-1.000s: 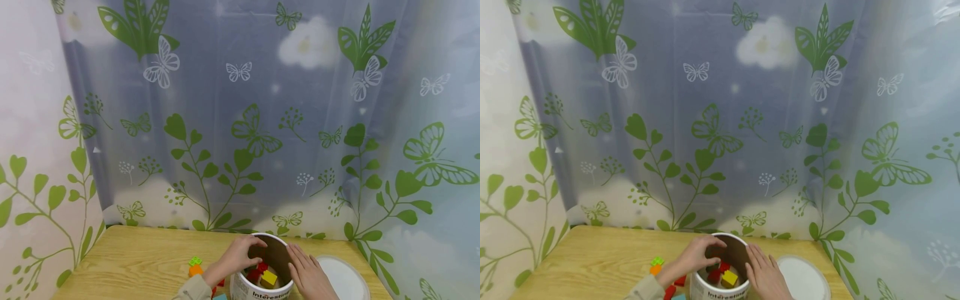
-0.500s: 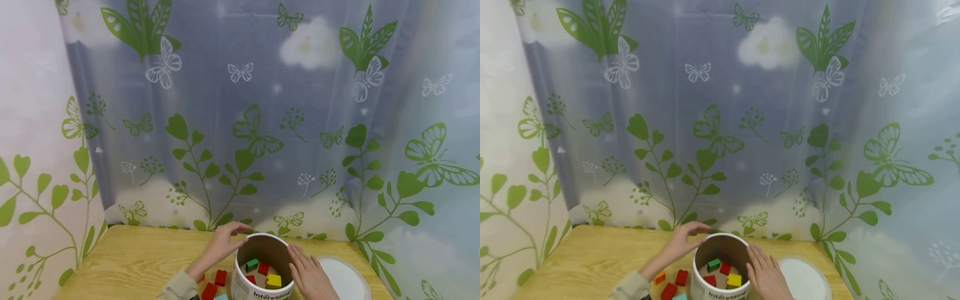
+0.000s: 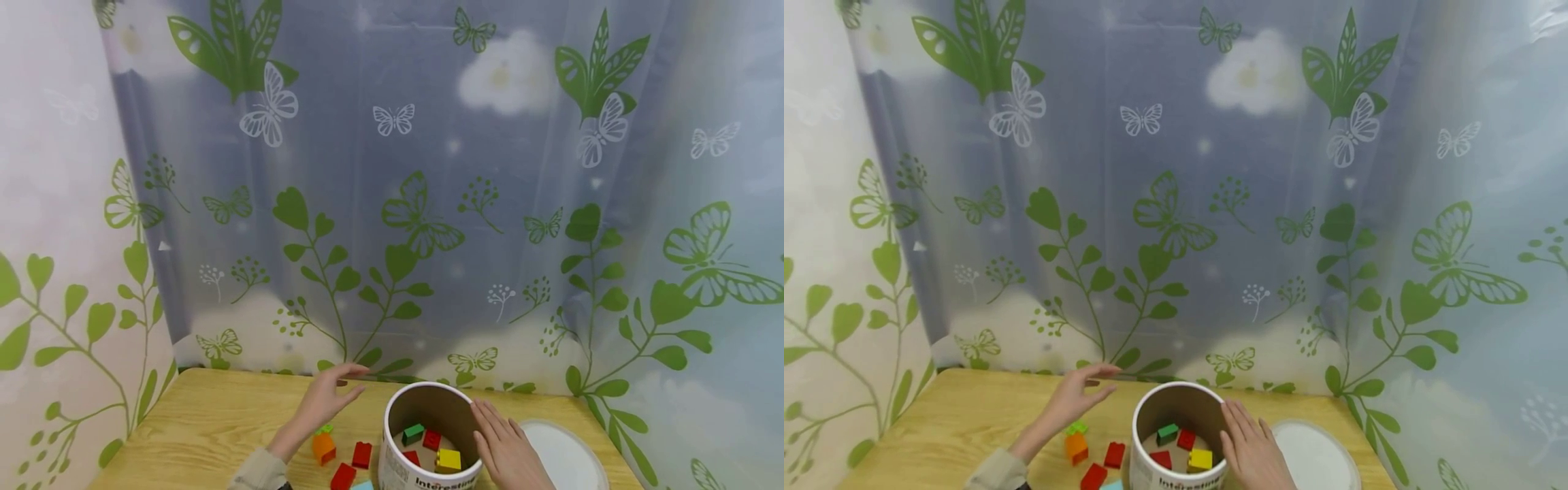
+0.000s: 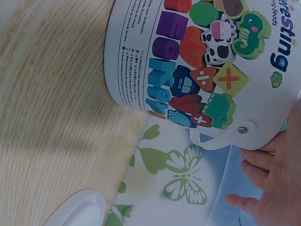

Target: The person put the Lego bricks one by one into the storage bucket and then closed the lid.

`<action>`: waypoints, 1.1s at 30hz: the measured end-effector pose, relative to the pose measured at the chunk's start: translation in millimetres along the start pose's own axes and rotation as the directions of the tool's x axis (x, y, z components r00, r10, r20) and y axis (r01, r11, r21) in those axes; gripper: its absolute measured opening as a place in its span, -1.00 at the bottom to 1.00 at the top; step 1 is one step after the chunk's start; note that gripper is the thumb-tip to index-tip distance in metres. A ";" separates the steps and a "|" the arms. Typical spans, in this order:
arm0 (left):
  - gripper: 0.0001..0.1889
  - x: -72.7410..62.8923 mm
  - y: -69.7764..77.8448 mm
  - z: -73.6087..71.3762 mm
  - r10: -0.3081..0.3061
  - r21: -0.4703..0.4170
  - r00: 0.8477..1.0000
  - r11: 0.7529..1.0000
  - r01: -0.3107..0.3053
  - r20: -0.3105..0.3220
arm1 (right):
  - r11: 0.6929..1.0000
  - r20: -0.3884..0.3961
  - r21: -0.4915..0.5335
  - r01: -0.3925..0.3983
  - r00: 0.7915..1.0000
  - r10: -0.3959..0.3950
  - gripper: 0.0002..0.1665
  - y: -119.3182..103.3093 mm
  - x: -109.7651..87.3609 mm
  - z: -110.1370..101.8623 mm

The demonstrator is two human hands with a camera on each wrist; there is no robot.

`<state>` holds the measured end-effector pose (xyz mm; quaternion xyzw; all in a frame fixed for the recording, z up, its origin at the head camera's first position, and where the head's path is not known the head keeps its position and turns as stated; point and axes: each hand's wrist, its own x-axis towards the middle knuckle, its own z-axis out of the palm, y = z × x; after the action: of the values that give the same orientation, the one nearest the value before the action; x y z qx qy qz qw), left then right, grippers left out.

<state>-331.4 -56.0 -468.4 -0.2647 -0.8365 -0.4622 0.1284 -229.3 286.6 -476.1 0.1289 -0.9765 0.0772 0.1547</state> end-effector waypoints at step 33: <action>-0.59 -48.5 -97.4 -11.9 -0.035 0.186 0.963 0.982 -0.017 0.268 | 0.999 0.029 0.017 -0.027 0.999 0.027 -0.45 -2.8 0.1 -3.1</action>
<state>-346.3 -123.9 -552.9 -0.3081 -0.8871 -0.3419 0.0354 -227.7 284.5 -472.8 0.1181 -0.9795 0.0862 0.1384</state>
